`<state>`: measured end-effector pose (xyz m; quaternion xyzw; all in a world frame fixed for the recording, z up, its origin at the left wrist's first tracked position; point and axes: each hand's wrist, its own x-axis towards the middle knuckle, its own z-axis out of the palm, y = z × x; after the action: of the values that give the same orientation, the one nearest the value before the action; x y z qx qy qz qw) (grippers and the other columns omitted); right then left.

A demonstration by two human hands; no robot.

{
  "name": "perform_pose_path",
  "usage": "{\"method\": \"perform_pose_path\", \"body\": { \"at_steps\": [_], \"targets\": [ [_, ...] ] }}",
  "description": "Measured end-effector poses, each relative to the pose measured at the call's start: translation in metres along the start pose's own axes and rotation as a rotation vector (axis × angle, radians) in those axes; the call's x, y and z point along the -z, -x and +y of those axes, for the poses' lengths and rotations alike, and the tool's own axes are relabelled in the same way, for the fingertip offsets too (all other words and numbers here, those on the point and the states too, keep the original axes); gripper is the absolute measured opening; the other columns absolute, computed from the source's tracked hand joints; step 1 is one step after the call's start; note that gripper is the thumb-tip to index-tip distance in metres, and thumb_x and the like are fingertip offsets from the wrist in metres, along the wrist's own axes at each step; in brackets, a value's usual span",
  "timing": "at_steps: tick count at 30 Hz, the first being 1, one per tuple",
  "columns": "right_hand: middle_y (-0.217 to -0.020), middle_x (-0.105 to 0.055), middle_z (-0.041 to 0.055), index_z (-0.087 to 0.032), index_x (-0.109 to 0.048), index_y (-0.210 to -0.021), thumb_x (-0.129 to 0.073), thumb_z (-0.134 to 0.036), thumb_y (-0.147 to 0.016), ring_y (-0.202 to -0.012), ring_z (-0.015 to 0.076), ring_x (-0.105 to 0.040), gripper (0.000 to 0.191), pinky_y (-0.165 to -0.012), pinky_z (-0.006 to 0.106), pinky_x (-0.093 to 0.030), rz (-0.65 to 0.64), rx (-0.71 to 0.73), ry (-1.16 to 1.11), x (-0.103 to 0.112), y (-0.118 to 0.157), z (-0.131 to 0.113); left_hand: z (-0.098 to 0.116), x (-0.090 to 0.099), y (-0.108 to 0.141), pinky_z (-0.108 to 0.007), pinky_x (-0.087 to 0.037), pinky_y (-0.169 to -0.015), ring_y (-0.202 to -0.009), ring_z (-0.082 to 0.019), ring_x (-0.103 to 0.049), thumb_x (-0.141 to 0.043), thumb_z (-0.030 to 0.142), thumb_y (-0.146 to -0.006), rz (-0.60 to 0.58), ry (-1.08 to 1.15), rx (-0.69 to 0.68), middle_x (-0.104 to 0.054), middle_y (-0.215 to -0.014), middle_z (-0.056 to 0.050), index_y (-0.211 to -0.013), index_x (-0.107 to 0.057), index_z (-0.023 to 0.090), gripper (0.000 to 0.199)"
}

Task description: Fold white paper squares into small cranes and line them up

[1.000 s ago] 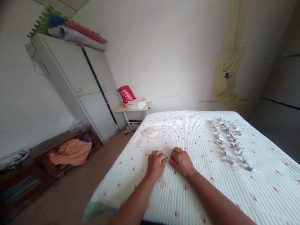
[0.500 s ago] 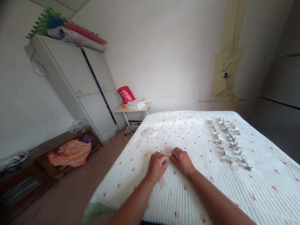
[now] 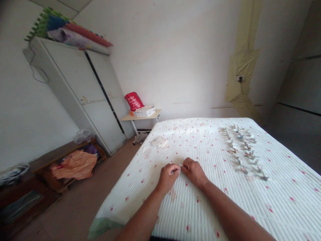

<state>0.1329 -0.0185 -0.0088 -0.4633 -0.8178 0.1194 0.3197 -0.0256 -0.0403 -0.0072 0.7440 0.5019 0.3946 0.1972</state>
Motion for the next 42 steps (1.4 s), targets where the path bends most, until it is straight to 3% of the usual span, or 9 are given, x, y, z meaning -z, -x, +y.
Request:
{"method": "perform_pose_path", "body": {
  "at_steps": [6,9,13,17,22,26,31,36,42],
  "targets": [
    [-0.066,-0.05,0.0007,-0.018,-0.049,-0.06,-0.042,-0.024,-0.082,-0.06,0.0119,-0.05,0.024,-0.057,0.024,-0.037,0.021,-0.042,-0.069,0.0,0.0,-0.004,-0.003,-0.003,0.0,-0.019,-0.04,-0.061,-0.064,-0.01,-0.055,-0.049,0.018,-0.072,-0.018,0.16,0.102,-0.064,-0.067,0.002,-0.075,-0.064,0.017,0.015],
    [-0.075,-0.055,0.0023,-0.019,-0.053,-0.078,-0.045,-0.026,-0.079,-0.062,0.0124,-0.051,0.011,-0.059,0.025,-0.041,0.076,-0.086,-0.195,0.001,0.003,-0.003,-0.005,-0.001,-0.002,-0.019,-0.039,-0.058,-0.061,-0.009,-0.053,-0.049,0.018,-0.071,-0.003,0.254,0.151,-0.062,-0.065,0.002,-0.074,-0.062,0.016,0.014],
    [-0.088,-0.055,0.0031,-0.021,-0.047,-0.1,-0.051,-0.021,-0.071,-0.057,0.01,-0.049,0.029,-0.054,0.023,-0.043,0.117,-0.101,-0.352,0.001,0.007,-0.003,-0.005,0.002,-0.003,-0.02,-0.039,-0.061,-0.064,-0.01,-0.053,-0.051,0.018,-0.069,0.075,0.299,0.166,-0.063,-0.068,0.002,-0.072,-0.062,0.015,0.012],
    [-0.081,-0.055,0.0001,-0.021,-0.049,-0.089,-0.049,-0.016,-0.07,-0.058,0.0096,-0.049,0.02,-0.056,0.022,-0.041,0.069,-0.053,-0.303,0.0,0.008,-0.008,-0.003,0.005,-0.002,-0.021,-0.039,-0.064,-0.068,-0.011,-0.054,-0.053,0.018,-0.069,0.103,0.32,0.129,-0.063,-0.071,0.0,-0.072,-0.063,0.015,0.011],
    [-0.068,-0.054,-0.0009,-0.019,-0.053,-0.074,-0.049,-0.021,-0.074,-0.059,0.011,-0.05,0.004,-0.056,0.022,-0.04,0.065,-0.014,-0.29,-0.001,0.005,-0.013,-0.001,0.006,0.0,-0.021,-0.039,-0.065,-0.074,-0.012,-0.055,-0.054,0.018,-0.068,0.083,0.314,0.093,-0.062,-0.076,0.0,-0.075,-0.063,0.016,0.011],
    [-0.064,-0.053,-0.0016,-0.018,-0.053,-0.07,-0.052,-0.027,-0.074,-0.058,0.0109,-0.05,0.01,-0.054,0.022,-0.04,0.087,-0.097,-0.475,-0.006,0.004,-0.009,-0.001,0.006,0.001,-0.022,-0.04,-0.069,-0.079,-0.012,-0.056,-0.054,0.012,-0.066,0.081,0.297,0.137,-0.063,-0.081,0.0,-0.083,-0.06,0.016,0.018],
    [-0.06,-0.052,-0.0035,-0.018,-0.055,-0.072,-0.055,-0.036,-0.074,-0.055,0.0092,-0.048,0.019,-0.053,0.021,-0.04,0.006,-0.201,-0.751,-0.009,0.003,-0.009,0.0,0.005,0.002,-0.023,-0.041,-0.075,-0.083,-0.012,-0.056,-0.051,0.01,-0.066,0.046,0.218,0.111,-0.062,-0.084,0.002,-0.08,-0.056,0.018,0.017],
    [-0.07,-0.059,0.0002,-0.017,-0.062,-0.071,-0.056,-0.042,-0.074,-0.069,0.0128,-0.055,0.025,-0.065,0.025,-0.045,0.032,-0.168,-0.718,-0.006,0.003,-0.014,0.002,0.004,0.002,-0.022,-0.041,-0.075,-0.078,-0.011,-0.056,-0.051,0.011,-0.068,0.076,0.275,0.092,-0.061,-0.077,0.001,-0.076,-0.053,0.017,0.011],
    [-0.07,-0.059,0.0,-0.018,-0.062,-0.076,-0.055,-0.042,-0.074,-0.067,0.013,-0.055,0.024,-0.063,0.026,-0.046,0.046,-0.163,-0.671,-0.006,0.003,-0.012,-0.002,0.004,0.002,-0.021,-0.042,-0.071,-0.074,-0.011,-0.056,-0.051,0.012,-0.068,0.077,0.313,0.121,-0.059,-0.073,0.001,-0.073,-0.053,0.016,0.007]
  ]
}}
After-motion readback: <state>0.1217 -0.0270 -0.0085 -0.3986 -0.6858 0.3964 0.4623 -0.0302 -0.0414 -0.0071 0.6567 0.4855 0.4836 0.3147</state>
